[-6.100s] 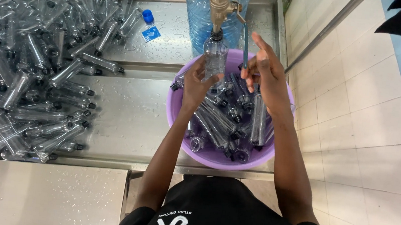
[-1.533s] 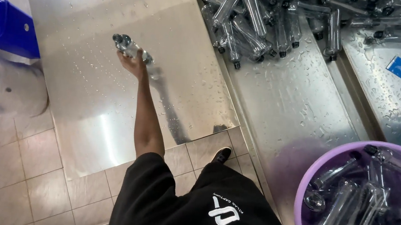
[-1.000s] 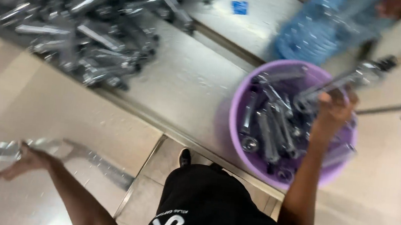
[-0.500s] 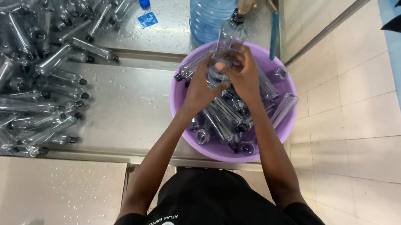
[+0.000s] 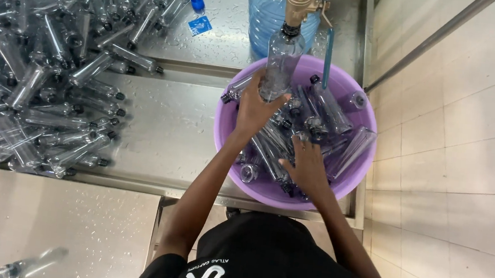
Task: The person repeatedly picks up empty plastic bottles from a purple basin, fills them with water from a dispenser tap, and places the filled bottles on a stainless steel counter. The process is performed one bottle at a time in a continuous loop.
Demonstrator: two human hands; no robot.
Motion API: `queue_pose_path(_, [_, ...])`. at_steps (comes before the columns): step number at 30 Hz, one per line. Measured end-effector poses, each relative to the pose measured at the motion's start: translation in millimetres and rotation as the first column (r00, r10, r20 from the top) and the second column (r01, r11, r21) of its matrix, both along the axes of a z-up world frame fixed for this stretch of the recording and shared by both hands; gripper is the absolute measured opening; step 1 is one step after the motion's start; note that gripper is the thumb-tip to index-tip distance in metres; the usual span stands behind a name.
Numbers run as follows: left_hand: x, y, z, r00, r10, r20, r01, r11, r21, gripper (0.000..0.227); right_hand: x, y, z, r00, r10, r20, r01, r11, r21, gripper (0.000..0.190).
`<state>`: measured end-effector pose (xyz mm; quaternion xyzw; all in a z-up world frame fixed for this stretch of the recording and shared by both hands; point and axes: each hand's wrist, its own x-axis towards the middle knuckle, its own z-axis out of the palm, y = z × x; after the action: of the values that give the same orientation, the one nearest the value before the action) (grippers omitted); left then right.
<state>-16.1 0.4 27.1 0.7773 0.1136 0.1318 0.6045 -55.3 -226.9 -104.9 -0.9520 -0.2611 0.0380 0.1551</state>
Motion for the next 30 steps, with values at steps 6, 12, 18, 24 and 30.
queue_pose_path(6, [-1, -5, 2, 0.999, -0.01, 0.038, 0.012, 0.999, -0.04, 0.084, -14, 7, -10, 0.996, -0.061, 0.068, 0.068, 0.992, -0.105, 0.081])
queue_pose_path(12, [1, -2, 4, 1.0, -0.013, 0.008, 0.013, 1.0, -0.025, 0.092, -9, -43, 64, 0.954, -0.036, -0.297, 0.211, 0.786, 0.581, 0.099])
queue_pose_path(18, [6, -1, -1, 1.0, -0.001, 0.022, 0.002, 1.0, -0.027, 0.091, -14, -111, 108, 0.87, 0.005, -0.493, 0.474, 0.263, 0.84, 0.098])
queue_pose_path(24, [10, -5, -6, 0.997, 0.01, 0.07, -0.007, 0.999, -0.039, 0.084, 7, -143, 50, 0.839, 0.199, -0.507, 0.543, -0.239, 0.805, 0.067])
queue_pose_path(30, [8, -6, -6, 0.998, 0.034, 0.049, -0.03, 0.997, -0.076, 0.084, 11, -99, 60, 0.668, 0.552, -0.499, 0.743, -0.52, 0.42, 0.061])
